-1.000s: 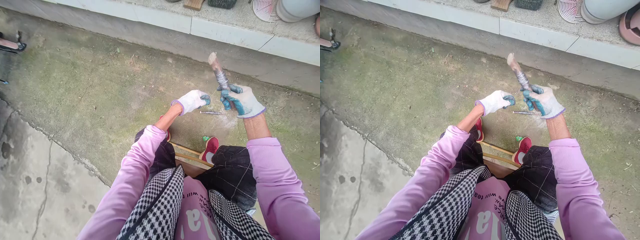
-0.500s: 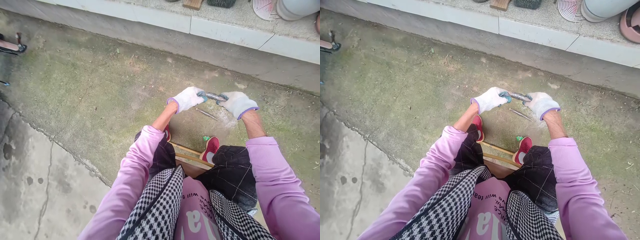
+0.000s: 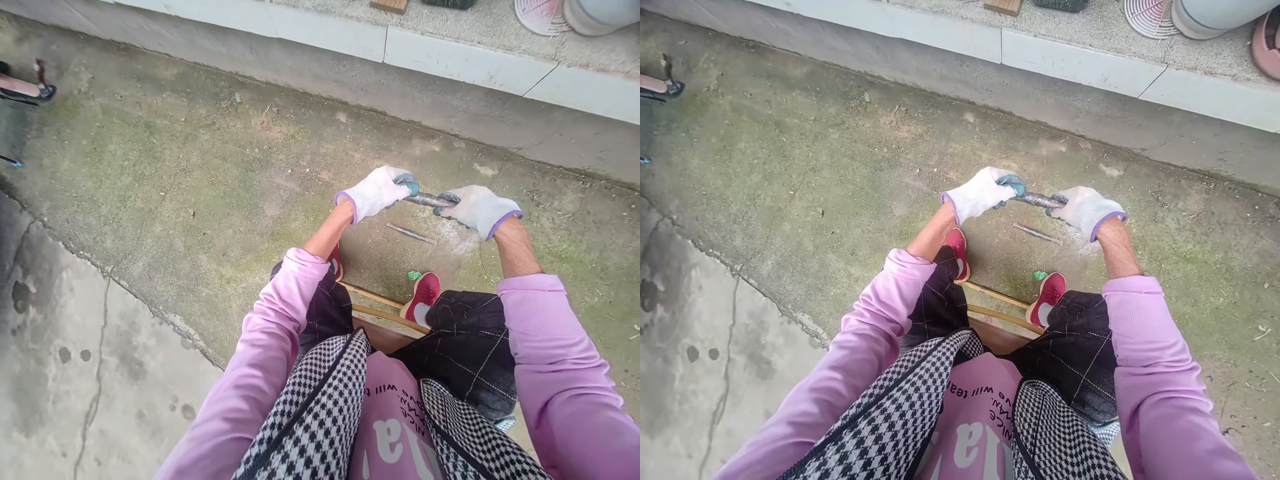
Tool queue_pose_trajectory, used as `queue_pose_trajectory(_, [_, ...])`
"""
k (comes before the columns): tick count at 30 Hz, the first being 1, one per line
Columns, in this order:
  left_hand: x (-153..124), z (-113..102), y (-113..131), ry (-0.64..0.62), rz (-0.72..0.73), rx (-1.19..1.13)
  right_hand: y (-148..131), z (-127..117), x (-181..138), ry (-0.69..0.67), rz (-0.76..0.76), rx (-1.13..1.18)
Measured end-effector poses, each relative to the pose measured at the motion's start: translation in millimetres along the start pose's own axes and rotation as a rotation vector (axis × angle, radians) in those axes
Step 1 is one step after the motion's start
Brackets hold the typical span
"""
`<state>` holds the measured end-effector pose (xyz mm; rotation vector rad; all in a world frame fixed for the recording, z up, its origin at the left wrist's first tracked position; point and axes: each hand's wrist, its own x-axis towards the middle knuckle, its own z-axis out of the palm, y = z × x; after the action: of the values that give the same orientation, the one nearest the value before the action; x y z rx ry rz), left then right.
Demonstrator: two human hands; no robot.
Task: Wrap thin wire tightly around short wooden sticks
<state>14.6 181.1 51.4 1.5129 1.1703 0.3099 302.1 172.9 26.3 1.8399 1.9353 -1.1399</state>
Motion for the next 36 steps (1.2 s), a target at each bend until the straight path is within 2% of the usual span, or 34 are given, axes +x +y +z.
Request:
queue_pose_trajectory(5, [2,-15,1,0.051,-0.035,-0.047,1,-5,-31,-0.270,-0.049,0.391])
queue_pose_trajectory(9, [2,-13,9,0.008,-0.038,-0.148,-17,-6,-47,-0.329,-0.124,0.538])
queue_pose_trajectory(12, [3,-2,10,-0.059,-0.053,-0.191,-30,-7,-54,-0.236,-0.136,0.655])
queue_pose_trajectory(17, [2,13,8,-0.105,-0.075,-0.232,-28,-4,-43,0.154,-0.173,1.052])
queue_pose_trajectory(19, [1,16,8,-0.117,-0.054,-0.223,-26,-1,-33,0.280,-0.115,1.065])
queue_pose_trajectory(21, [-1,16,7,-0.135,-0.046,-0.185,-27,2,-24,0.365,-0.026,0.918])
queue_pose_trajectory(24, [-3,15,8,-0.155,-0.095,-0.128,-31,1,-17,0.438,0.040,0.500])
queue_pose_trajectory(26, [-3,13,11,-0.139,-0.131,-0.116,-33,-1,-16,0.464,0.044,0.359])
queue_pose_trajectory(28, [-4,11,14,-0.117,-0.149,-0.136,-34,-2,-17,0.471,0.057,0.487])
queue_pose_trajectory(32, [0,12,15,-0.121,-0.188,-0.301,-32,-3,-16,0.463,0.085,1.001])
queue_pose_trajectory(36, [4,16,13,-0.179,-0.230,-0.490,-28,-7,-14,0.488,0.110,1.119])
